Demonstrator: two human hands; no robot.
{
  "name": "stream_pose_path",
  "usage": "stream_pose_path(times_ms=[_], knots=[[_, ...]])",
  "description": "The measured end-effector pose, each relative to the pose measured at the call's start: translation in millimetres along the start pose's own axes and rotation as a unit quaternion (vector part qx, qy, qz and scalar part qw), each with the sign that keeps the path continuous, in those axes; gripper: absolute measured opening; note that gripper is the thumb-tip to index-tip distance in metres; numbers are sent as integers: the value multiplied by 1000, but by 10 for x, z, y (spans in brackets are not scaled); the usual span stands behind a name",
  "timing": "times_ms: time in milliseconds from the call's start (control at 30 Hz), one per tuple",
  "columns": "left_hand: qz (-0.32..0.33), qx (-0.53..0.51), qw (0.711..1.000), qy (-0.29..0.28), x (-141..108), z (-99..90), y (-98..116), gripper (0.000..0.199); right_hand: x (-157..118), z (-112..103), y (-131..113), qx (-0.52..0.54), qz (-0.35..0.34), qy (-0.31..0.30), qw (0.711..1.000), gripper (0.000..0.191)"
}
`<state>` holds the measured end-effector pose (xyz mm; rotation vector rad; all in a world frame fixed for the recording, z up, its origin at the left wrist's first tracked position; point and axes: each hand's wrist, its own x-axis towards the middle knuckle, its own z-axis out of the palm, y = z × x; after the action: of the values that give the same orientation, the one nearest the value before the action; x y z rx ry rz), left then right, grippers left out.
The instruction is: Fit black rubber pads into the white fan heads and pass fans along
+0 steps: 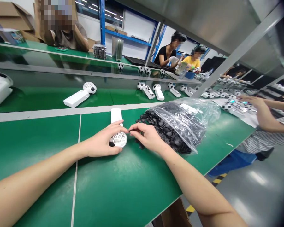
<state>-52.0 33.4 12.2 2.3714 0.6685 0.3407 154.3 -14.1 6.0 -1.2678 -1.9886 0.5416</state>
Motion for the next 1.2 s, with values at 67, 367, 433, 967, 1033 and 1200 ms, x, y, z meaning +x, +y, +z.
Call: stream_pose_path(times_ms=[67,367,433,967,1033,1200], knots=[[-7,1,1000,4,-5,-5,8,48,-10,-6,-45,33,-24,0,999,9],[-26,-8,1000,3,5,18,30,43,-37,109,-67,153,-18,-47,987,3],[-29,-7,999,13,5,26,37,42,-33,159,-43,173,-7,-48,984,4],[-15,15,998,65,13,130,57,32,48,243,45,290,151,-76,942,39],[-10,13,999,46,13,102,44,32,62,182,74,241,163,-104,951,39],[-35,14,998,50,9,36,-1,42,45,-75,112,-57,131,-112,983,23]])
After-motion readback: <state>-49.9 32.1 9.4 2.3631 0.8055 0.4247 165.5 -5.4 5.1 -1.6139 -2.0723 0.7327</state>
